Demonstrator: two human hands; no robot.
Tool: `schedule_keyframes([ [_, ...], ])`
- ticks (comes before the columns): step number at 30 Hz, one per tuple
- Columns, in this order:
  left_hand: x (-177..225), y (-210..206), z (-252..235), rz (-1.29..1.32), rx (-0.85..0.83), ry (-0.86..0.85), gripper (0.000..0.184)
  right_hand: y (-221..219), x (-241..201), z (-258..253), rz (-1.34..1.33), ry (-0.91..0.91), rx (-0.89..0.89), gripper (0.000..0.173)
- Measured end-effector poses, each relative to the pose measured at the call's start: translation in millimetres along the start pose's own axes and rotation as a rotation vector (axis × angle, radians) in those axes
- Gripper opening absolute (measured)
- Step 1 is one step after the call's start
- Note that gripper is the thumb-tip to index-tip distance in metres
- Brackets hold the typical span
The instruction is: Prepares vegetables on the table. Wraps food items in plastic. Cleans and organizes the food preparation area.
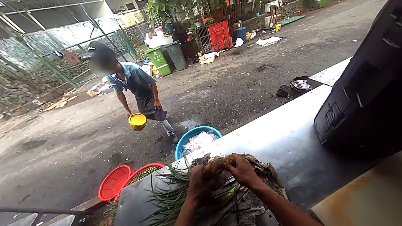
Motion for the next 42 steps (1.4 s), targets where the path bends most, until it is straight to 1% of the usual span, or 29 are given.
schedule_keyframes([
  [3,4.3,-0.6,6.7,-0.174,0.055,-0.051,0.050,-2.3,-3.5,0.0,-0.010,0.018,-0.016,0.032],
  [5,8.1,-1.2,11.3,-0.270,0.060,-0.048,0.048,-0.8,-9.1,3.8,0.056,0.001,-0.054,0.029],
  [7,6.5,-3.1,15.9,-0.286,0.062,-0.020,0.049,1.0,-21.8,10.0,0.164,0.002,-0.097,0.027],
  [10,4.3,1.2,16.3,-0.224,0.134,-0.014,0.051,2.8,-48.5,16.6,0.230,0.066,-0.135,0.027],
  [14,3.7,19.0,22.3,-0.076,0.230,-0.060,0.046,3.2,-73.0,19.3,0.151,0.147,-0.202,0.028],
  [17,-5.3,41.3,23.3,0.128,0.224,0.088,0.051,-1.4,-89.9,14.9,-0.049,0.289,-0.304,0.027],
  [18,-3.6,50.7,20.5,0.192,0.234,0.106,0.050,-8.2,-93.0,11.4,-0.047,0.357,-0.324,0.030],
  [19,-0.6,58.3,17.6,0.243,0.232,0.108,0.052,-19.8,-92.4,8.0,0.017,0.418,-0.347,0.035],
  [21,5.8,69.1,16.5,0.279,0.228,0.101,0.053,-56.0,-79.0,4.2,0.201,0.477,-0.403,0.040],
  [22,7.2,74.1,18.5,0.281,0.233,0.098,0.053,-75.8,-67.8,4.4,0.285,0.469,-0.410,0.037],
  [23,8.4,79.3,20.0,0.282,0.242,0.094,0.053,-92.4,-54.5,4.2,0.373,0.439,-0.403,0.028],
  [24,9.3,84.6,20.6,0.284,0.255,0.092,0.054,-104.0,-39.7,3.0,0.441,0.399,-0.402,0.024],
  [25,11.1,91.5,20.8,0.292,0.269,0.096,0.054,-112.0,-24.0,1.5,0.483,0.358,-0.405,0.024],
  [26,11.8,99.5,19.5,0.326,0.285,0.099,0.056,-116.5,-6.5,-1.7,0.507,0.303,-0.405,0.030],
  [28,7.3,114.7,18.8,0.439,0.313,0.082,0.060,-113.0,32.0,-6.2,0.487,0.118,-0.370,0.051],
  [29,3.1,121.2,18.6,0.492,0.323,0.071,0.063,-102.5,49.1,-7.6,0.462,0.010,-0.316,0.056],
  [31,-1.4,131.4,18.5,0.566,0.343,0.062,0.068,-69.0,77.5,-11.0,0.422,-0.139,-0.134,0.054],
  [33,-2.9,139.5,20.2,0.574,0.343,0.061,0.066,-37.5,98.9,-8.2,0.433,-0.195,0.065,0.044],
  [34,-3.5,141.7,20.1,0.561,0.338,0.061,0.062,-30.2,106.8,-5.2,0.467,-0.189,0.064,0.040],
  [36,-6.5,140.1,19.4,0.487,0.323,0.101,0.055,-39.1,122.4,2.9,0.597,-0.134,-0.130,0.037],
  [38,-6.9,131.4,16.2,0.386,0.298,0.164,0.051,-49.3,131.9,10.8,0.694,-0.070,-0.249,0.034],
  [40,-1.0,120.7,10.5,0.307,0.243,0.184,0.052,-49.8,126.2,16.4,0.738,0.004,-0.319,0.030],
  [42,4.6,114.3,9.2,0.270,0.192,0.194,0.056,-43.2,102.7,28.9,0.653,0.083,-0.407,0.028],
])
Point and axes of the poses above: each hand's wrist, its own z-axis away from the middle knuckle, its own y-axis out of the back of the hand, x = y × z, the point moved 8 cm from there along -z, towards the middle knuckle, and after that the axes turned 12 degrees about z, right-handed, at the moved point
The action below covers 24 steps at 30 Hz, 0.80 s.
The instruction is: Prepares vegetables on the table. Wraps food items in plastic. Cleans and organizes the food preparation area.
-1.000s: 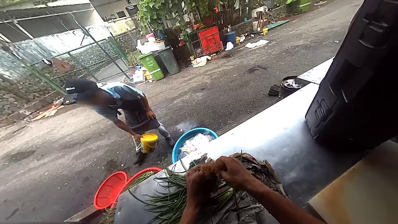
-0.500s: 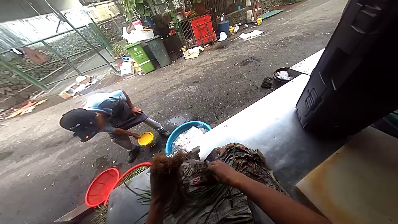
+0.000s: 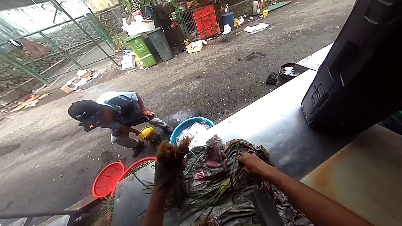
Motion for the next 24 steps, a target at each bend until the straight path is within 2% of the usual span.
schedule_keyframes([
  [3,7.0,-0.7,-1.2,-0.069,-0.032,0.022,0.053,55.3,-28.0,37.2,-0.307,0.169,0.071,0.023],
  [5,15.9,5.6,-5.6,-0.063,-0.022,0.037,0.051,98.2,-41.3,60.1,-0.477,0.198,0.161,0.019],
  [9,43.8,12.1,-5.4,-0.020,-0.033,0.013,0.053,144.4,-63.8,87.3,-0.399,0.091,0.314,0.015],
  [12,59.5,13.2,0.8,0.011,-0.065,0.041,0.045,153.8,-88.1,87.8,-0.244,0.079,0.213,0.017],
  [13,64.3,14.5,-1.1,0.033,-0.083,0.039,0.044,166.2,-95.6,92.9,-0.282,0.092,0.230,0.017],
  [15,75.4,15.8,-8.2,0.123,-0.083,0.036,0.038,215.3,-109.6,107.6,-0.423,0.147,0.366,0.016],
  [17,80.3,12.9,-2.0,0.193,-0.112,0.050,0.035,245.0,-131.3,115.5,-0.546,0.222,0.495,0.017],
  [20,88.1,-1.2,6.6,0.272,-0.157,0.068,0.041,260.8,-165.1,110.5,-0.565,0.285,0.615,0.017],
  [24,84.0,-11.9,18.3,0.390,-0.187,0.109,0.048,256.9,-185.7,107.0,-0.657,0.288,0.638,0.014],
])
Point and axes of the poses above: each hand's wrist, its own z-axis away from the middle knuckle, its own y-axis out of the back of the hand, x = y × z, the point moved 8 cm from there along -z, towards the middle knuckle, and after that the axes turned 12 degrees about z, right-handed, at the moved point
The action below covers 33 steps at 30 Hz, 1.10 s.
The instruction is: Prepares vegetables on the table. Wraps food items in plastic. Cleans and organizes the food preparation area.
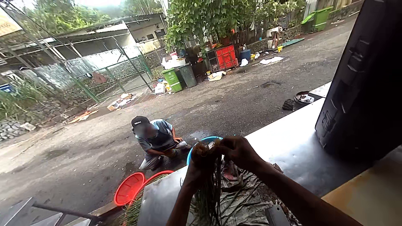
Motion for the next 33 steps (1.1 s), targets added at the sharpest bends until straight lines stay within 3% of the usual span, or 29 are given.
schedule_keyframes([
  [9,8.5,-24.4,14.3,0.016,-0.007,-0.109,0.070,-0.5,7.7,21.4,-0.162,-0.041,0.103,0.012],
  [12,7.6,-40.5,18.9,-0.005,-0.033,-0.124,0.060,1.5,21.2,36.6,-0.119,-0.102,0.165,0.012],
  [15,1.2,-53.4,21.3,-0.152,0.042,-0.130,0.042,-1.5,39.3,46.0,-0.141,-0.180,0.155,0.018],
  [17,-4.9,-62.3,20.8,-0.392,0.073,-0.126,0.035,-9.8,51.5,54.0,-0.202,-0.281,0.086,0.039],
  [20,-18.6,-95.9,28.3,-0.783,0.068,-0.049,0.037,-15.7,54.1,68.2,-0.010,-0.403,0.120,0.103],
  [21,-21.3,-107.8,33.1,-0.885,0.065,-0.017,0.039,-15.6,59.4,69.8,0.032,-0.424,0.180,0.107],
  [25,-34.8,-130.1,39.2,-0.983,0.087,-0.148,0.038,-13.6,85.3,77.2,0.120,-0.441,0.283,0.054],
  [29,-61.6,-121.9,55.8,-0.893,0.105,-0.203,0.074,-9.7,94.0,98.8,0.088,-0.448,0.383,0.040],
  [30,-67.4,-118.4,59.0,-0.887,0.078,-0.218,0.074,-8.2,94.2,103.1,0.063,-0.444,0.415,0.039],
  [33,-65.9,-115.6,58.6,-0.938,-0.060,-0.170,0.044,-5.5,84.5,114.3,-0.017,-0.402,0.495,0.033],
])
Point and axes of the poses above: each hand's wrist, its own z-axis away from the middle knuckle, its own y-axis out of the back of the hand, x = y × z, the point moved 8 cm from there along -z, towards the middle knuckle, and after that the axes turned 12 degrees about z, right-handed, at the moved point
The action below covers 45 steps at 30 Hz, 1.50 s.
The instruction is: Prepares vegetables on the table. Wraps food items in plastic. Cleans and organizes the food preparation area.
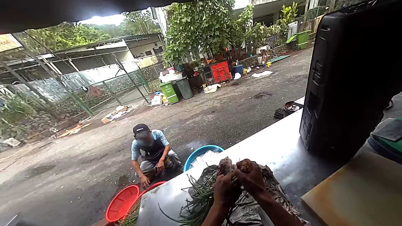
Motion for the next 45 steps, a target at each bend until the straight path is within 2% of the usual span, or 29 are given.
schedule_keyframes([
  [3,14.4,18.8,-11.9,-0.020,-0.218,0.082,0.036,9.8,-17.4,2.0,-0.160,0.036,-0.063,0.030],
  [4,19.0,22.9,-12.7,-0.025,-0.274,0.094,0.034,14.5,-16.5,5.0,-0.207,0.023,-0.138,0.043],
  [6,15.6,28.3,-11.7,-0.068,-0.365,0.129,0.035,25.9,4.3,17.2,-0.144,-0.037,-0.285,0.085],
  [7,11.3,34.4,-15.6,-0.113,-0.391,0.148,0.036,35.4,22.9,22.1,-0.045,-0.059,-0.311,0.094],
  [9,5.7,49.5,-17.5,-0.186,-0.438,0.182,0.035,56.6,78.2,47.2,0.271,-0.110,-0.346,0.083],
  [11,7.5,67.7,-12.8,-0.253,-0.456,0.181,0.029,68.9,143.7,96.3,0.677,-0.196,-0.504,0.063],
  [14,19.2,96.1,-3.2,-0.305,-0.455,0.119,0.021,68.3,213.2,177.9,1.011,-0.378,-0.760,0.063],
  [16,30.6,111.7,9.6,-0.383,-0.471,0.081,0.020,65.6,235.5,209.5,1.092,-0.443,-0.783,0.068],
  [19,36.4,134.1,37.6,-0.514,-0.577,0.126,0.020,64.5,245.9,221.1,1.099,-0.469,-0.708,0.068],
  [21,26.9,140.0,62.2,-0.588,-0.682,0.188,0.021,64.9,254.4,220.9,0.975,-0.506,-0.690,0.072],
  [23,2.6,131.2,89.8,-0.651,-0.827,0.264,0.027,63.8,262.0,217.2,0.711,-0.544,-0.679,0.058],
  [26,-47.1,97.5,140.4,-0.677,-0.993,0.385,0.037,64.3,243.5,212.9,0.412,-0.514,-0.629,0.035],
  [30,-93.5,48.1,200.2,-0.618,-1.086,0.469,0.042,59.2,182.3,220.3,0.281,-0.307,-0.543,0.047],
  [33,-107.3,35.2,217.2,-0.569,-1.090,0.551,0.043,38.1,135.1,237.9,0.375,-0.191,-0.593,0.045],
  [38,-114.9,31.3,214.4,-0.577,-1.102,0.568,0.041,10.0,62.9,282.6,0.593,-0.075,-0.768,0.040],
  [42,-114.0,29.5,212.8,-0.579,-1.136,0.544,0.040,-4.7,47.0,305.8,0.709,-0.095,-0.831,0.038],
  [45,-115.8,27.4,213.4,-0.572,-1.121,0.528,0.040,-24.8,40.1,305.7,0.810,-0.075,-0.777,0.036],
])
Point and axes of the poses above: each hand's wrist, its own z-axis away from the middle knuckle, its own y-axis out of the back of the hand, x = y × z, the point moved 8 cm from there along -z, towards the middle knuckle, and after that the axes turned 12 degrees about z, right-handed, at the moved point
